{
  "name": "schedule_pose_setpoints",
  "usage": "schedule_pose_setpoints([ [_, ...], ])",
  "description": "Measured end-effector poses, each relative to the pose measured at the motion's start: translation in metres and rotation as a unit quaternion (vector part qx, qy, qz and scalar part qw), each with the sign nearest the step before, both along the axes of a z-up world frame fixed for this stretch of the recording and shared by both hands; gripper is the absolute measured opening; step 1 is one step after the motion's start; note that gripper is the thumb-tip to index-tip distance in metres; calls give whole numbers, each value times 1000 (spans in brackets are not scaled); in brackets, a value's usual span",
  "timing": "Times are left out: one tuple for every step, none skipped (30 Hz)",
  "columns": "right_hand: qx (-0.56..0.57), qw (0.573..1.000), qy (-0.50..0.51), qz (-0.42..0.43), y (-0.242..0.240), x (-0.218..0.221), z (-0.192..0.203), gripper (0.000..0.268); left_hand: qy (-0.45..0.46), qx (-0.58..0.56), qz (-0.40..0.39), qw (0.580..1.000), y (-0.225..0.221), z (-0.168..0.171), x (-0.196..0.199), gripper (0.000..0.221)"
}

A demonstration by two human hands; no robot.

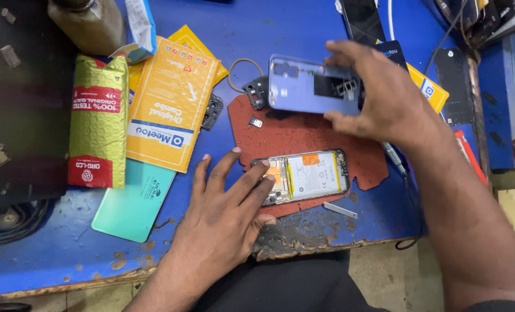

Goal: The person reassembles a smartphone by placing the internal motherboard and camera modules into the frame, connecting various ribbon cables to the board, and using a small screwdriver to secure a component. The person handles the phone chassis, internal circuits, and cables on a blue workbench.

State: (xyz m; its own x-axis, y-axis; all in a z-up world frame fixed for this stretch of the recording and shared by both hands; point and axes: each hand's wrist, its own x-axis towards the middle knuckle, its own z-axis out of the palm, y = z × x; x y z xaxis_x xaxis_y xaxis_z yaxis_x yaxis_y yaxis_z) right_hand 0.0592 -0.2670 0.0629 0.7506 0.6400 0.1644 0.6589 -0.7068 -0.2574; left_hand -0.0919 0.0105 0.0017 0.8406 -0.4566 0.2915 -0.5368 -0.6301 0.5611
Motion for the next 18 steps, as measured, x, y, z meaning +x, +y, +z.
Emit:
schedule_pose_setpoints([
  [1,1000,8,-4,-1,-7,0,101,1,1,0,1000,0,0,0,53],
  [2,1000,15,-7,-1,-13,0,101,1,2,0,1000,0,1,0,54],
  [-1,1000,22,-11,-2,-18,1,100,2,2,0,1000,0,1,-1,54],
  [-4,999,28,-15,-2,-23,2,99,1,0,0,1000,0,1,0,53],
  [-6,999,34,-20,-2,-27,3,98,0,-3,1,1000,0,1,0,53],
  [-6,999,45,-26,-2,-31,3,98,-1,-5,2,1000,0,1,0,52],
  [-5,998,55,-33,-2,-34,4,97,0,-4,2,1000,-1,1,-1,52],
  [-5,997,66,-40,-1,-36,4,97,1,-3,2,1000,-1,1,-1,52],
  [-13,996,73,-42,0,-36,2,95,1,-2,2,1000,-1,1,-1,52],
  [-22,996,80,-45,3,-35,-1,92,4,1,3,1000,-1,1,-1,51],
  [-30,995,87,-47,4,-35,-2,90,6,3,4,1000,-2,1,-1,51],
  [-23,995,87,-50,3,-35,-3,90,7,5,6,1000,-2,1,-1,51],
  [-16,995,87,-53,3,-35,-4,90,4,4,4,1000,-3,1,0,51],
  [-9,995,89,-53,3,-35,-5,90,3,4,5,1000,-3,1,0,51],
  [-5,995,89,-48,2,-35,-5,90,2,3,6,1000,-2,1,-1,51],
  [1,995,89,-44,2,-36,-6,89,2,7,7,1000,-1,1,-1,51],
  [7,995,89,-39,2,-35,-6,89,2,10,8,1000,-1,2,-2,51],
  [3,995,93,-45,1,-36,-6,89,1,12,6,1000,-2,2,-2,52],
])
